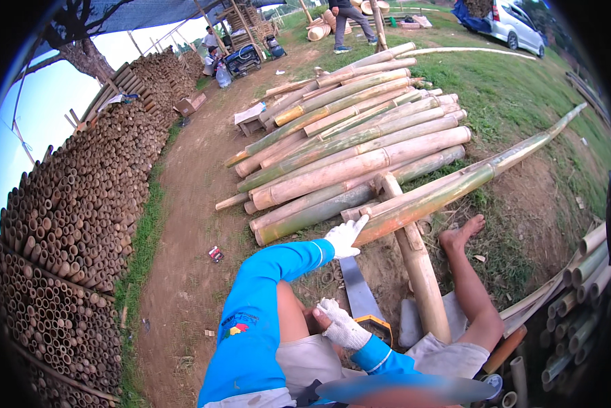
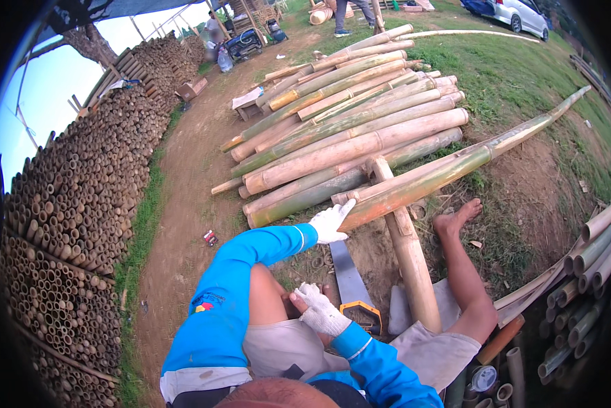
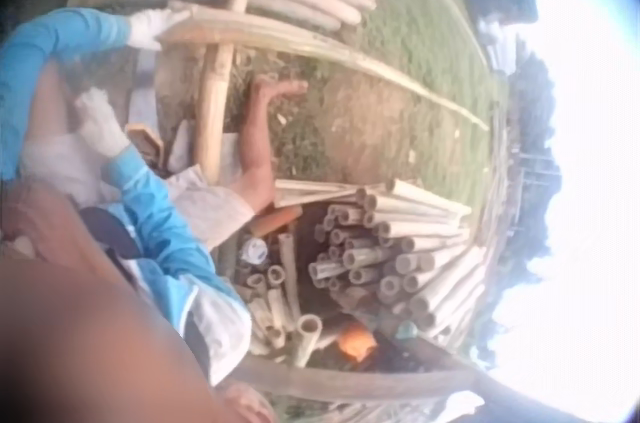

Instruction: The person sits on the ground and uses a hand saw to cut a long bamboo pole into shorter sections. They repeatedly position the bamboo on a support, saw through it, and move the cut pieces aside.

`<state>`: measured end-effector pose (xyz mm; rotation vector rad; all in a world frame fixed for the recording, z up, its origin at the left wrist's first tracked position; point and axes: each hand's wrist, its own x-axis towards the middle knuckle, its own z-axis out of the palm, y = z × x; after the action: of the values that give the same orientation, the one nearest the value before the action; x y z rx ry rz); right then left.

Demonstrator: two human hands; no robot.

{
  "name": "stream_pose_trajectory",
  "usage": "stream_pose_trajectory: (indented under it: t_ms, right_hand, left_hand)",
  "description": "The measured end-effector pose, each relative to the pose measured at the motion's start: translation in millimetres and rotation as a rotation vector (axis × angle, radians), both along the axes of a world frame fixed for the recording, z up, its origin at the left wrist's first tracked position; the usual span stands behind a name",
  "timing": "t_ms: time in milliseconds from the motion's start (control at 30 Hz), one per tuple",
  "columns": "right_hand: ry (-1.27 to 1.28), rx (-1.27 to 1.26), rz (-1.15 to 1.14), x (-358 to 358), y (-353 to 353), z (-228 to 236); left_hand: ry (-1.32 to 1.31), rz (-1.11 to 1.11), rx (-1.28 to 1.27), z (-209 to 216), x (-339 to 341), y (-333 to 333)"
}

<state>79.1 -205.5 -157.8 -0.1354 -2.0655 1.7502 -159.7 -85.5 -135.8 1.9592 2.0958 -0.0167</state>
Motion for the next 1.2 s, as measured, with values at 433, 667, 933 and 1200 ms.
stream_pose_trajectory:
  t_ms: [433, 667, 933, 1200]
  right_hand:
    - [-0.047, 0.232, -0.071, 1.9, -6.7, -12.7]
    - [0.104, -0.118, -0.185, 12.8, -6.9, 9.8]
    - [-0.105, 0.277, -0.151, 12.1, 6.6, 0.0]
    - [0.106, -0.135, -0.194, 25.6, 6.0, 15.5]
  left_hand:
    - [0.281, 0.647, 0.473, 333.0, -220.3, 117.6]
    - [0.274, 0.74, 0.396, 400.8, -228.2, 146.9]
    - [0.434, 0.651, 0.258, 407.6, -229.3, 164.2]
    - [0.281, 0.634, 0.159, 374.3, -208.2, 154.1]
